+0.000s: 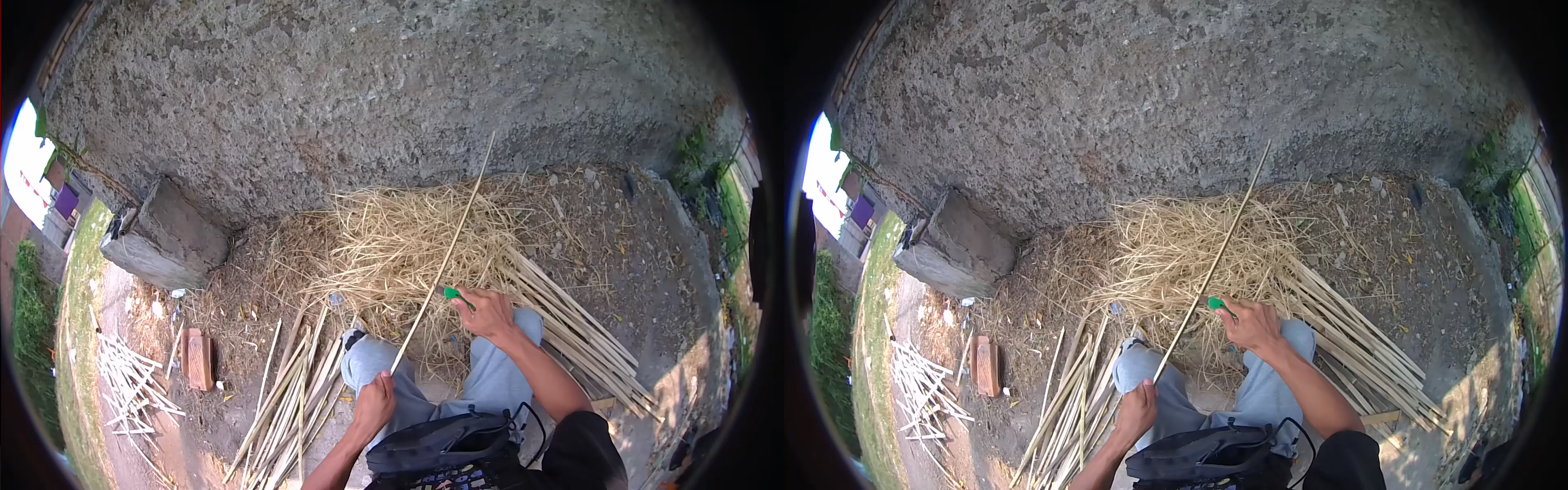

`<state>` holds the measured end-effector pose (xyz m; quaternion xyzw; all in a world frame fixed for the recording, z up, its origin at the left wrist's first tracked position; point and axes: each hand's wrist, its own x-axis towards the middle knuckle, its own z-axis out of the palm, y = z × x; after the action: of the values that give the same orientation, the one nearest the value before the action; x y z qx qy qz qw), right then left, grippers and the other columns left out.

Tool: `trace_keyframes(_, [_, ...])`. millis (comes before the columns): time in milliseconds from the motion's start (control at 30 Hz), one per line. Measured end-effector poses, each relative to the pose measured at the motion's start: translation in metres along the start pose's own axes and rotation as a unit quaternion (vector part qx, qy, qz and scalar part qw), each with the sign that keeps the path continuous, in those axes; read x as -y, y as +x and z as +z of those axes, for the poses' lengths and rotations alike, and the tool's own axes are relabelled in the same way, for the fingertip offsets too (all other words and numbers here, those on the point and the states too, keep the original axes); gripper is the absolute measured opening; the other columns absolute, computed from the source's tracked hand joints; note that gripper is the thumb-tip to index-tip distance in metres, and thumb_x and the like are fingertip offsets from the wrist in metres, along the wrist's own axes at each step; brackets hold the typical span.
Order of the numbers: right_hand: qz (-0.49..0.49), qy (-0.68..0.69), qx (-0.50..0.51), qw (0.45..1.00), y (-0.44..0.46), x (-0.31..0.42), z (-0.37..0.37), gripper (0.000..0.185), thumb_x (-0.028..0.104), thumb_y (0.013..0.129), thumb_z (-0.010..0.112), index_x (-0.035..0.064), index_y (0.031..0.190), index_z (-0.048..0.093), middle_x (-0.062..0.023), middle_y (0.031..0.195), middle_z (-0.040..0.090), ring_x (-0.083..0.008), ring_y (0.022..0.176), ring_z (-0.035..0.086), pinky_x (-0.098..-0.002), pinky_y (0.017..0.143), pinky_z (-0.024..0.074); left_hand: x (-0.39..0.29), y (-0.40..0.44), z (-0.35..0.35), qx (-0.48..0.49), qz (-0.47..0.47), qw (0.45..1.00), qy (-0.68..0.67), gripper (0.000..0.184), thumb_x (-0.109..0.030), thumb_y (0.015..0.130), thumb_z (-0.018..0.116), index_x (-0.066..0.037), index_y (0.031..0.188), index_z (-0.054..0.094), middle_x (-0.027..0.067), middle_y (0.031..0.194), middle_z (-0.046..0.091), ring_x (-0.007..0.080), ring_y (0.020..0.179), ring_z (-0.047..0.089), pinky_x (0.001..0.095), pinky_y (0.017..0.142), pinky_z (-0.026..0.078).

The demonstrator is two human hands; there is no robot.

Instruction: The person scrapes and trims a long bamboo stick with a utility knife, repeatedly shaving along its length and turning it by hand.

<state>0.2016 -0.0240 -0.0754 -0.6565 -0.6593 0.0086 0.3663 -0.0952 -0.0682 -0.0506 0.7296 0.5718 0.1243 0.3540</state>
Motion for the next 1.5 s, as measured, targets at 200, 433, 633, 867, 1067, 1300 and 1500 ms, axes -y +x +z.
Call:
trace_keyframes(200, [0.011, -0.035, 0.013, 0.999, 0.007, 0.026, -0.014, 0.030, 0.030, 0.092, 0.065, 0.0074, 0.111, 0.071, -0.0094, 0.063, 0.063, -0.0290, 0.052, 0.063, -0.0424, 0.047, 0.0486, -0.001, -0.001, -0.001, -0.018, -0.025, 0.999, -0.024, 0.049, -0.032, 0.107, 0.032, 0.002, 0.085, 0.060, 0.0294, 0.074, 0.062, 0.0505, 0.073, 0.061, 0.0558, 0.068, 0.047])
trace_keyframes(433, [0.014, 0.135, -0.055, 0.989, 0.002, 0.026, -0.007, 0.032, 0.029, 0.097, 0.061, 0.0043, 0.116, 0.068, -0.0076, 0.061, 0.059, -0.0218, 0.045, 0.056, -0.0324, 0.041, 0.0421, -0.009, 0.000, -0.003, -0.020, -0.030, 0.998, -0.059, 0.047, -0.032, 0.107, 0.033, 0.000, 0.085, 0.059, 0.0249, 0.068, 0.059, 0.0437, 0.067, 0.061, 0.0490, 0.066, 0.047])
trace_keyframes(633, [0.306, 0.524, 0.203, 0.769, 0.001, 0.033, -0.036, 0.038, 0.032, 0.103, 0.054, 0.0004, 0.120, 0.068, 0.0052, 0.061, 0.047, -0.0034, 0.049, 0.039, -0.0222, 0.046, 0.0329, -0.002, 0.011, 0.005, 0.059, -0.018, 0.984, -0.168, 0.048, -0.039, 0.108, 0.034, -0.002, 0.088, 0.055, 0.0041, 0.068, 0.051, 0.0154, 0.060, 0.049, 0.0337, 0.059, 0.043])
trace_keyframes(867, [-0.031, 0.154, 0.064, 0.986, -0.027, 0.062, -0.031, 0.032, 0.031, 0.094, 0.064, 0.0076, 0.115, 0.070, -0.0105, 0.068, 0.065, -0.0258, 0.055, 0.064, -0.0352, 0.048, 0.0481, -0.007, 0.030, 0.008, 0.123, -0.018, 0.962, -0.243, 0.045, -0.041, 0.108, 0.034, -0.005, 0.090, 0.055, -0.0014, 0.070, 0.047, 0.0094, 0.060, 0.043, 0.0267, 0.056, 0.039])
trace_keyframes(1067, [-0.036, 0.078, 0.077, 0.993, -0.043, 0.063, -0.022, 0.029, 0.026, 0.089, 0.070, 0.0103, 0.113, 0.072, -0.0068, 0.075, 0.070, -0.0244, 0.054, 0.064, -0.0338, 0.045, 0.0476, -0.014, 0.030, 0.013, 0.048, 0.069, 0.986, -0.147, 0.047, -0.039, 0.108, 0.033, -0.002, 0.089, 0.055, 0.0060, 0.068, 0.050, 0.0164, 0.060, 0.048, 0.0347, 0.057, 0.042])
trace_keyframes(1300, [-0.049, 0.043, 0.060, 0.996, -0.036, 0.070, -0.033, 0.029, 0.029, 0.085, 0.073, 0.0133, 0.109, 0.073, -0.0039, 0.066, 0.065, -0.0236, 0.049, 0.061, -0.0351, 0.041, 0.0454, -0.024, 0.017, 0.011, 0.045, 0.047, 0.994, -0.090, 0.046, -0.031, 0.108, 0.031, 0.003, 0.092, 0.056, 0.0276, 0.071, 0.060, 0.0479, 0.069, 0.061, 0.0523, 0.065, 0.046])
trace_keyframes(1500, [-0.060, 0.030, 0.022, 0.997, -0.035, 0.070, -0.022, 0.029, 0.030, 0.083, 0.074, 0.0141, 0.107, 0.073, -0.0026, 0.062, 0.060, -0.0235, 0.047, 0.059, -0.0355, 0.040, 0.0443, -0.018, 0.011, 0.009, 0.004, 0.057, 0.997, -0.057, 0.042, -0.028, 0.108, 0.033, 0.002, 0.090, 0.057, 0.0272, 0.070, 0.060, 0.0475, 0.067, 0.060, 0.0500, 0.064, 0.047])
